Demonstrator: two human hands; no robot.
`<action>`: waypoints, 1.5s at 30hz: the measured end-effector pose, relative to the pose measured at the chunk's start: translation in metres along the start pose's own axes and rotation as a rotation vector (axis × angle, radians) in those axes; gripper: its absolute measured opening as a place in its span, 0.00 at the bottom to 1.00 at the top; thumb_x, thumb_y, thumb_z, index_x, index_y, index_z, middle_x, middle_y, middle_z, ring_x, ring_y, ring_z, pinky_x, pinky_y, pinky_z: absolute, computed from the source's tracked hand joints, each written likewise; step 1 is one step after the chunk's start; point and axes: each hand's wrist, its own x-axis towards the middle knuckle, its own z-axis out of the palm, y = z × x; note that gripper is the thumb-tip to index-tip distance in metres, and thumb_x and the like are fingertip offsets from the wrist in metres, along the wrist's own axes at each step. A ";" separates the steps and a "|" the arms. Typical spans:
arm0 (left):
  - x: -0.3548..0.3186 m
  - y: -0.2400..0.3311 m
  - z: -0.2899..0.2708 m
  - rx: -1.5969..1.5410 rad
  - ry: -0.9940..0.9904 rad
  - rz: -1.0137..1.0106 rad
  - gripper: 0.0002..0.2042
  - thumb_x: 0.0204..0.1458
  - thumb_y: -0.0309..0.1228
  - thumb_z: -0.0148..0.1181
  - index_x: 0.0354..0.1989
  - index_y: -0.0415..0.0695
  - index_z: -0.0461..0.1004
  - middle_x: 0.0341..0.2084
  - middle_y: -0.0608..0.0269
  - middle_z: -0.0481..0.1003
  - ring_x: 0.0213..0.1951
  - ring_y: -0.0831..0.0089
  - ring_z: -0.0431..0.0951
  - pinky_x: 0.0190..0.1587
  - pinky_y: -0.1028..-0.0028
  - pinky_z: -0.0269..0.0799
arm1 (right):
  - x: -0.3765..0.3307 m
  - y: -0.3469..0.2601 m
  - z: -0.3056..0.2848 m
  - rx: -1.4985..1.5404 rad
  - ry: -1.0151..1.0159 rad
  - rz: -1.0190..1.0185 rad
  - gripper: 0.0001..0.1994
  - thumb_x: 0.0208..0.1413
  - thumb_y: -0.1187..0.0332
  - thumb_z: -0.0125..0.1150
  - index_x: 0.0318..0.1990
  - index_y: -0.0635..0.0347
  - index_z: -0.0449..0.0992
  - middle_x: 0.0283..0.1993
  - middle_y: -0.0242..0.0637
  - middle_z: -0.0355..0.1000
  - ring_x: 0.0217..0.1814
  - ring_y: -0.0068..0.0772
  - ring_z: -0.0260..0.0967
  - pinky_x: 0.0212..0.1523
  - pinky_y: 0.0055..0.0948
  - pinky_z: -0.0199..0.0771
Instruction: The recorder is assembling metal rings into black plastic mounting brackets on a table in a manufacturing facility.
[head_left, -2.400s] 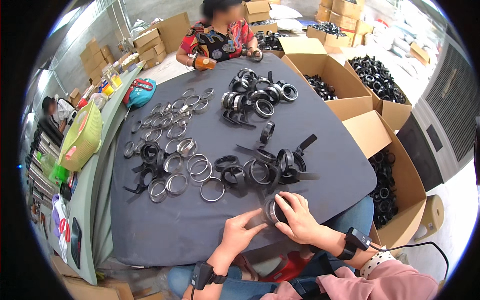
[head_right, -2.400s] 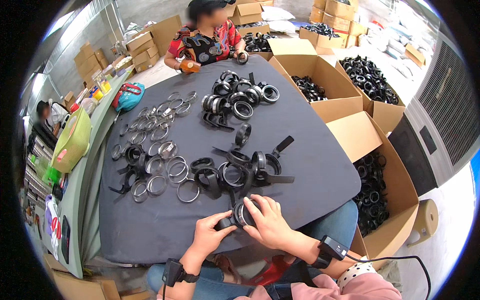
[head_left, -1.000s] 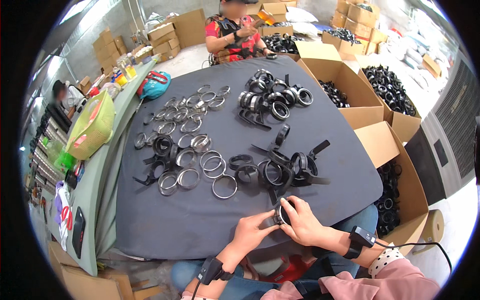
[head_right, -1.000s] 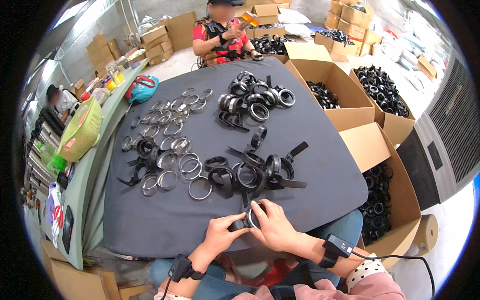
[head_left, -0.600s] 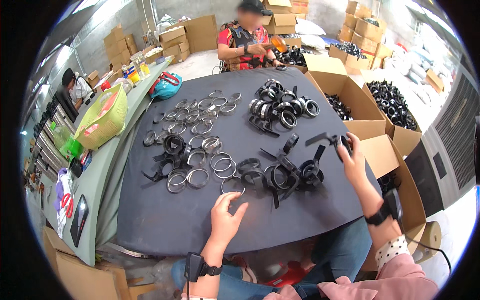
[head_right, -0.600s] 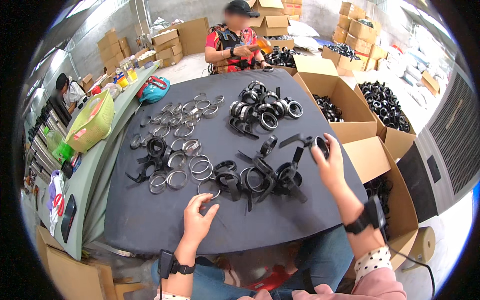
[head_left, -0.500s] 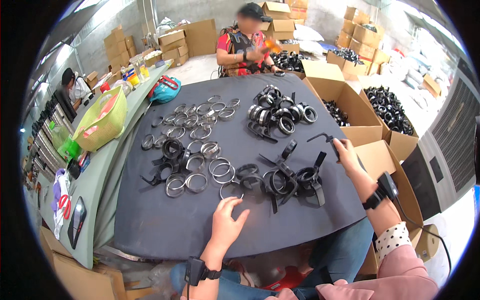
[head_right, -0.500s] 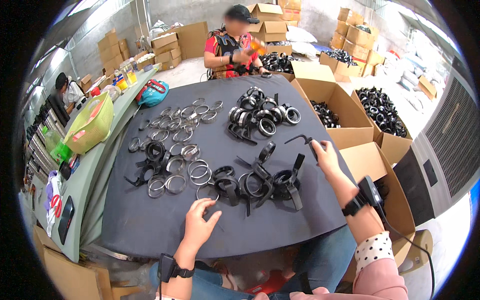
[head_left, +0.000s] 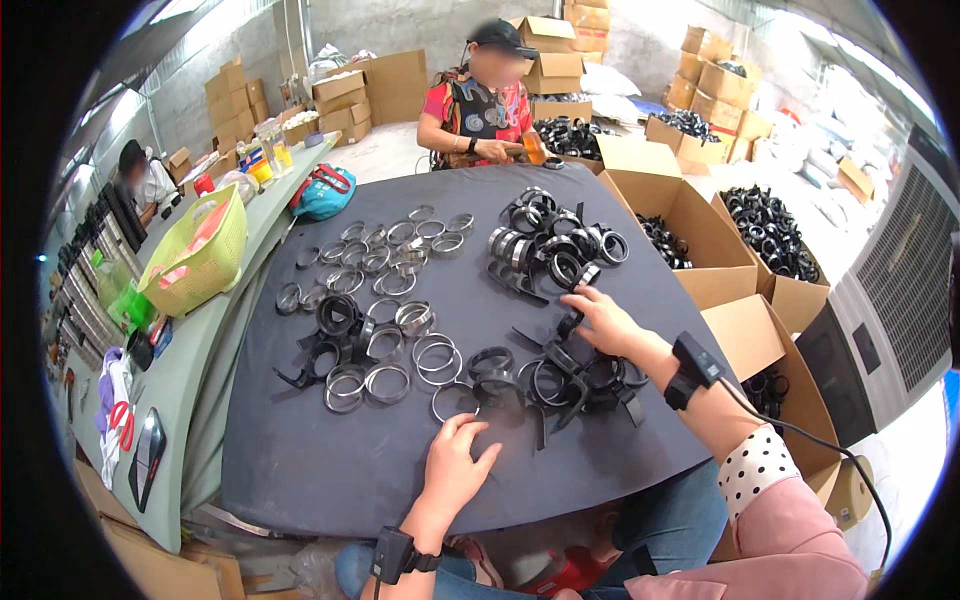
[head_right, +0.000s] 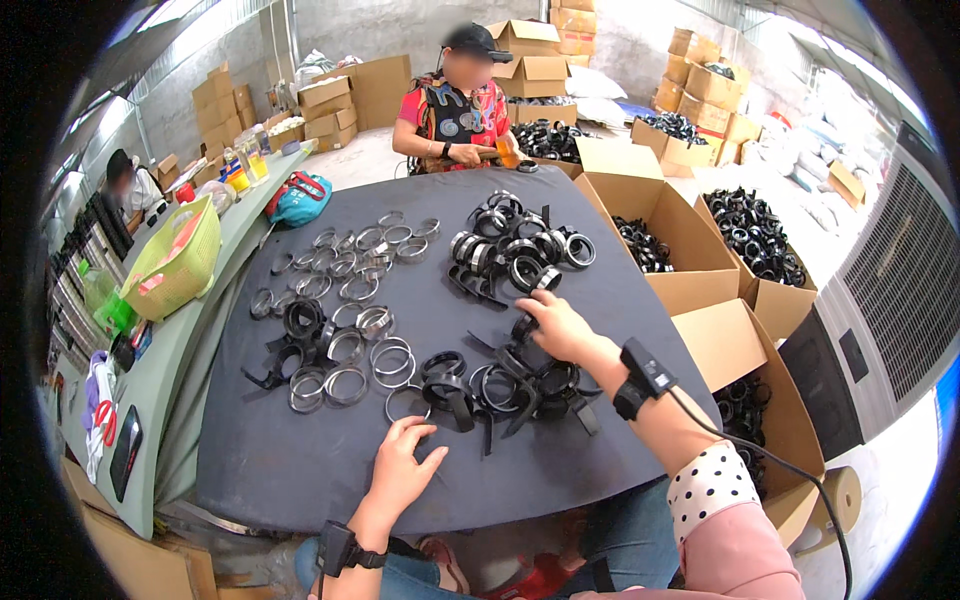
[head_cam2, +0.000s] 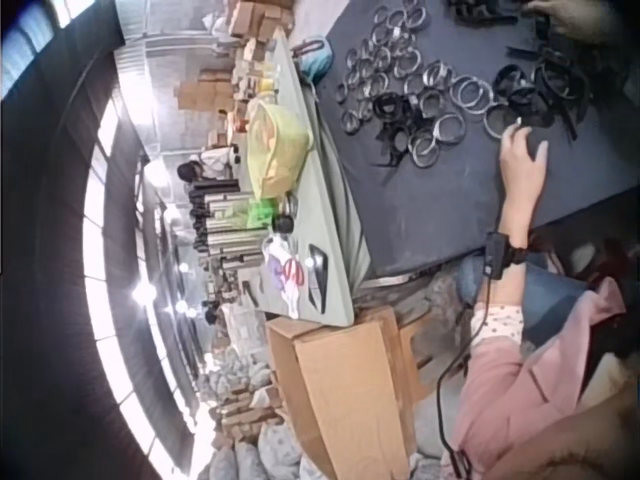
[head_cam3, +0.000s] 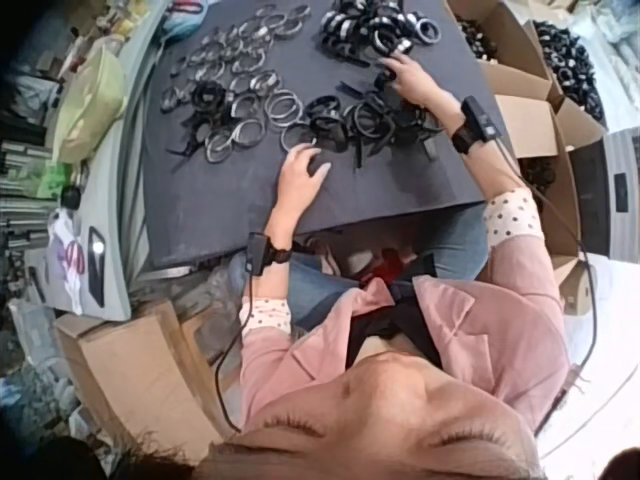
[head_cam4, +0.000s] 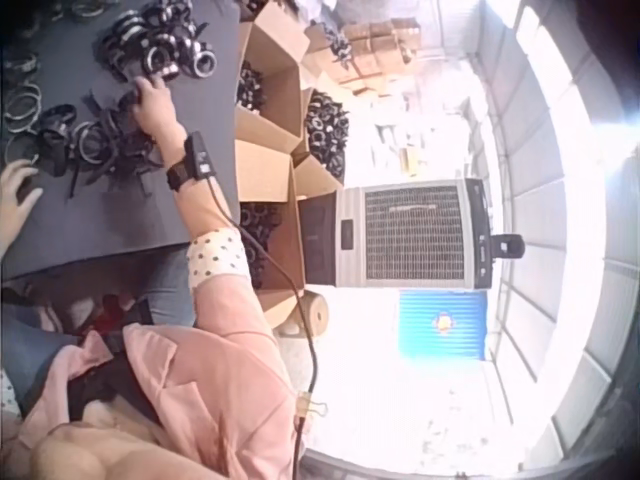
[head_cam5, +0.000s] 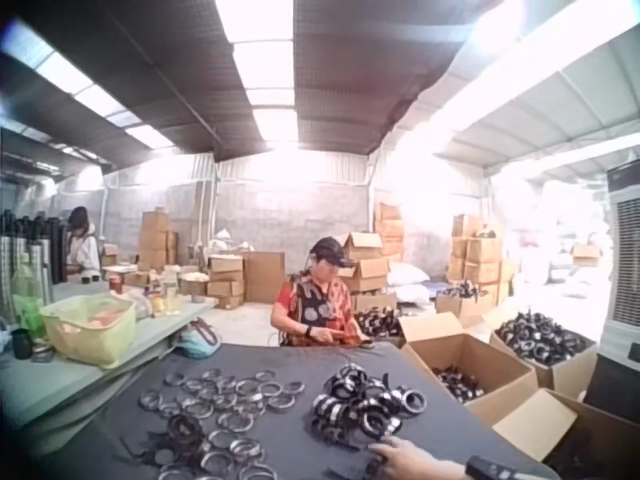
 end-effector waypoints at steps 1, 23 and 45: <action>0.000 0.001 0.001 0.011 -0.001 0.003 0.17 0.45 0.32 0.69 0.43 0.39 0.76 0.49 0.50 0.72 0.51 0.54 0.74 0.52 0.63 0.72 | 0.002 -0.002 0.001 -0.040 -0.034 0.018 0.25 0.47 0.74 0.61 0.56 0.54 0.70 0.58 0.47 0.66 0.58 0.51 0.65 0.57 0.42 0.69; -0.009 0.031 -0.015 -0.260 0.116 0.295 0.33 0.32 0.37 0.80 0.49 0.40 0.73 0.40 0.58 0.77 0.40 0.65 0.78 0.47 0.70 0.73 | -0.076 -0.150 -0.027 1.201 -0.504 0.360 0.17 0.63 0.60 0.56 0.50 0.65 0.76 0.27 0.31 0.73 0.23 0.19 0.70 0.21 0.18 0.67; -0.022 -0.015 -0.074 -0.656 0.682 -0.049 0.22 0.43 0.30 0.76 0.41 0.39 0.68 0.33 0.69 0.72 0.32 0.86 0.70 0.35 0.85 0.70 | -0.068 -0.188 0.053 -0.219 0.057 -0.613 0.06 0.44 0.68 0.59 0.31 0.56 0.74 0.45 0.39 0.67 0.62 0.47 0.59 0.61 0.53 0.55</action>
